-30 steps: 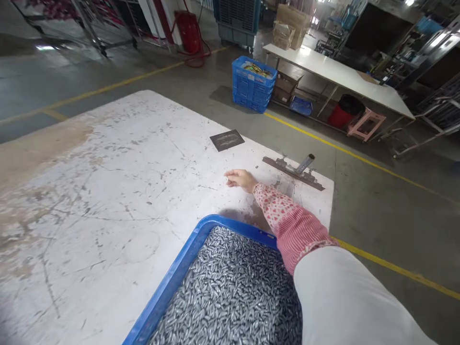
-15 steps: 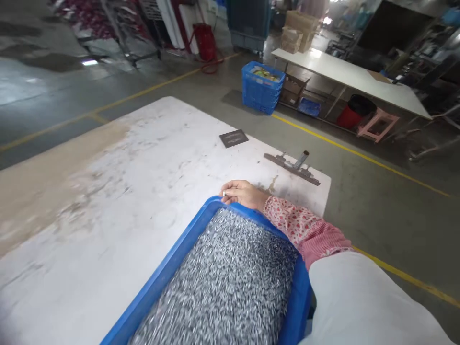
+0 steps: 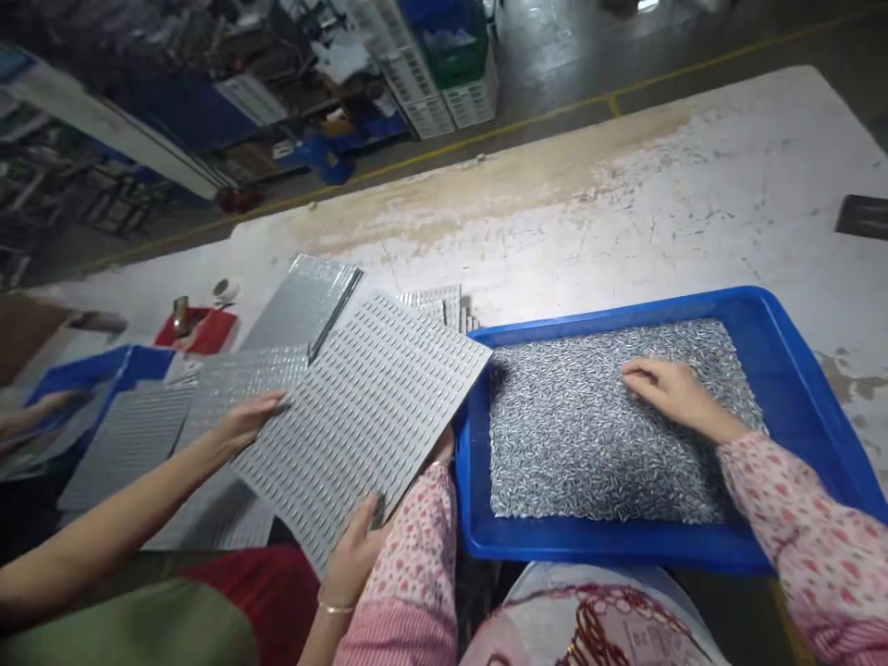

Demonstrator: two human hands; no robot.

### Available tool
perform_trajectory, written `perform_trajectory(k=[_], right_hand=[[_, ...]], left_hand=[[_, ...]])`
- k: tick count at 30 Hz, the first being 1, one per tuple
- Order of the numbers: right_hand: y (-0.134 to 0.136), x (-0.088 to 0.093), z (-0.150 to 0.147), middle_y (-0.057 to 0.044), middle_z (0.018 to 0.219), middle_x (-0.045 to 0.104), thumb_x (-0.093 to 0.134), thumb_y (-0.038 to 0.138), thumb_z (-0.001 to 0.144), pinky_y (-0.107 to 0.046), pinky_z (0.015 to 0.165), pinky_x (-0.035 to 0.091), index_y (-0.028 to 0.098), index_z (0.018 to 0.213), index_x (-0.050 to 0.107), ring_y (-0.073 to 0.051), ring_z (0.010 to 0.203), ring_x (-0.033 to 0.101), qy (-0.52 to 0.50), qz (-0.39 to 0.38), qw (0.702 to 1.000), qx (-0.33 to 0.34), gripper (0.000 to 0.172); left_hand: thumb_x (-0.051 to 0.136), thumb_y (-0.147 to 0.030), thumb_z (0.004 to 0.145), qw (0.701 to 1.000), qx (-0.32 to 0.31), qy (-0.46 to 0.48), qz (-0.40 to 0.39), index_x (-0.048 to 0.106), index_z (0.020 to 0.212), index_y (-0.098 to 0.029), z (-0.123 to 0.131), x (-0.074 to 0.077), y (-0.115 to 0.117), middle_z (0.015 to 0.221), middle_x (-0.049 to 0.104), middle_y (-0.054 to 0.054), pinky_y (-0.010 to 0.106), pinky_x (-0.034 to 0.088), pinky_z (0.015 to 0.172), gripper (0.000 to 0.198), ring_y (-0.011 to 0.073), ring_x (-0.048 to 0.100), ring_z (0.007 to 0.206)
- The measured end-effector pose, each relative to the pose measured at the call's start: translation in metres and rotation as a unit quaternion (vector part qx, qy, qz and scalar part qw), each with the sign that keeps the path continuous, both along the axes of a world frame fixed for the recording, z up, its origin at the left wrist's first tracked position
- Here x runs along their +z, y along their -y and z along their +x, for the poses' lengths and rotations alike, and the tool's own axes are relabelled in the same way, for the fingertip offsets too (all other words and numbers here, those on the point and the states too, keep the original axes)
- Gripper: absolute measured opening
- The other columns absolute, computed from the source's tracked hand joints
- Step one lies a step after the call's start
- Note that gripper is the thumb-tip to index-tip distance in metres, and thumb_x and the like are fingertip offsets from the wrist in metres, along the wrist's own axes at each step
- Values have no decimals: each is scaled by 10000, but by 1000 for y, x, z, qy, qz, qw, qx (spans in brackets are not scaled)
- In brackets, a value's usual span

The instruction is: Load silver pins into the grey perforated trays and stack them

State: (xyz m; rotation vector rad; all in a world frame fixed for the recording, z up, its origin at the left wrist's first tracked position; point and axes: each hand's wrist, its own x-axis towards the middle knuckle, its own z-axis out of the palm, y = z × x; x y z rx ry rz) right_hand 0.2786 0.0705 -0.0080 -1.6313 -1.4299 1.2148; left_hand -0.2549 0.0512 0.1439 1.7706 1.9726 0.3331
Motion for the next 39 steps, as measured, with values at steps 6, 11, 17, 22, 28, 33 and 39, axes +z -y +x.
perform_trajectory(k=[6,11,17,22,28,33,39], right_hand=[[-47,18,-128,-79,955,722,701,425,752,-271,648,545,217,963,702,-193,857,669,-246,-37,963,-105,296],[-114,11,-179,-31,971,709,675,348,827,-186,625,525,218,942,650,-125,828,647,-376,-126,898,-192,176],[-134,-13,-210,-27,816,720,611,363,906,-310,786,580,194,951,618,-166,807,689,-520,-185,827,-110,175],[-121,-23,-205,-28,759,727,627,163,867,-363,839,589,156,926,619,-189,824,710,-528,-184,811,-172,60],[-83,-32,-153,-28,704,722,588,84,848,-382,826,602,136,904,639,-192,740,720,-518,-167,808,-225,91],[-53,-39,-118,-27,705,723,603,115,822,-383,810,608,154,901,635,-199,757,727,-492,-155,819,-251,93],[-49,-42,-102,-11,768,737,641,162,749,-403,817,603,184,924,620,-214,809,732,-491,-148,824,-240,177]], left_hand=[[576,-637,812,895,111,381,-204,696,1073,-234,23,-46,48,1099,687,67,350,430,1090,495,264,509,1304],[642,-450,821,825,196,499,-179,692,997,-192,59,-56,33,1046,704,66,187,394,1075,316,186,504,1309],[544,-347,919,573,377,690,-234,635,1004,-195,125,-84,37,855,703,-20,86,499,796,196,72,672,846],[437,-366,974,436,452,735,-255,584,954,-173,178,-98,52,644,611,-46,101,458,590,244,54,564,533],[401,-457,964,443,420,725,-318,553,810,-206,238,-123,92,469,411,-69,176,334,436,332,83,370,384],[476,-503,918,439,358,738,-366,478,682,-225,274,-150,118,431,310,-72,189,264,423,365,89,299,382],[520,-557,874,455,308,732,-403,418,638,-222,297,-163,116,471,298,-56,216,225,427,422,102,271,401]])
